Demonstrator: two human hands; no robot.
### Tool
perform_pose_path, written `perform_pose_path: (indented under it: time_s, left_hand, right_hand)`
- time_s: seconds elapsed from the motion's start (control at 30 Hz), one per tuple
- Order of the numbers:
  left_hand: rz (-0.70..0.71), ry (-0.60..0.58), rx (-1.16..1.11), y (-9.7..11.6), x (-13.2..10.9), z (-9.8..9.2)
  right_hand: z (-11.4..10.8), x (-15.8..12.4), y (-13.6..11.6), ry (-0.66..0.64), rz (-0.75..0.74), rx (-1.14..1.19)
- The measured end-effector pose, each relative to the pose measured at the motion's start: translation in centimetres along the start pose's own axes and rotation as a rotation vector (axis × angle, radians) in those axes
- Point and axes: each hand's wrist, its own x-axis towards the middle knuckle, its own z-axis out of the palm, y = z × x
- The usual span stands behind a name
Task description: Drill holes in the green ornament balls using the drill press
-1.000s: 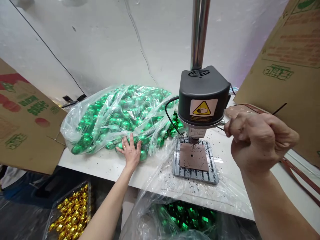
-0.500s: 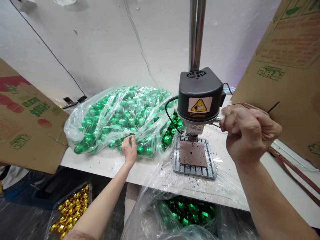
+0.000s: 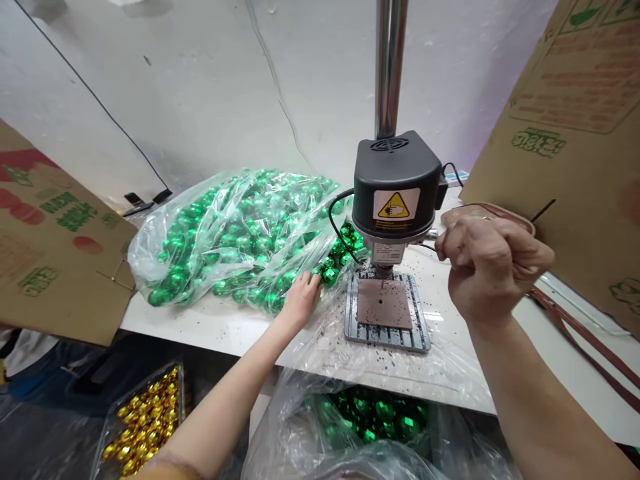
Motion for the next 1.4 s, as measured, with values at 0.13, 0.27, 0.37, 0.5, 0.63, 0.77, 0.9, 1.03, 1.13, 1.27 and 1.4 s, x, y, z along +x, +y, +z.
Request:
perform_pose_path:
  time_s: [0.13, 0.27, 0.37, 0.5, 0.63, 0.77, 0.9, 1.03, 1.13, 1.27, 1.4]
  left_hand:
    - [-0.011, -0.114, 0.006, 2.2, 3.7, -0.3]
    - [0.008, -0.096, -0.096, 3.2, 5.7, 0.7]
    - [0.000, -0.008, -0.183, 2.6, 5.1, 0.7]
    - [-0.190, 0.238, -0.796, 2.6, 2.6, -1.5]
    - [-0.445, 0.010, -1.662, 4.8, 0.4, -4.2]
    - [-0.556, -0.184, -2.050, 6.7, -0.4, -4.8]
    - [-0.568, -0.202, -2.042, 7.3, -0.1, -3.9]
    - [-0.538, -0.041, -1.806, 8.1, 0.7, -2.6]
    - [-0.474, 0.054, -1.722, 8.9, 1.2, -1.4]
    - [-0.390, 0.034, -1.684, 9.7, 1.5, 0.2]
    - [-0.331, 0.004, -1.685, 10.1, 1.5, 1.4]
  right_hand:
    - [0.1, 0.0, 0.2, 0.005, -0.005, 0.010]
    - [-0.3, 0.0, 0.2, -0.019, 0.010, 0.016]
    - [-0.4, 0.1, 0.0, -0.037, 0.015, 0.003]
    - [-0.3, 0.2, -0.1, -0.033, 0.024, 0.005]
    - [-0.3, 0.1, 0.2, -0.014, 0.022, 0.034]
    - [-0.3, 0.1, 0.2, -0.018, 0.017, 0.038]
    - [-0.3, 0.2, 0.0, -0.044, 0.038, 0.034]
    - [-0.3, 0.1, -0.1, -0.058, 0.065, 0.038]
    - [-0.4, 0.1, -0.1, -0.071, 0.073, 0.013]
    - [-0.4, 0.1, -0.2, -0.088, 0.073, -0.006]
    - [-0.5, 0.2, -0.1, -0.092, 0.059, -0.008]
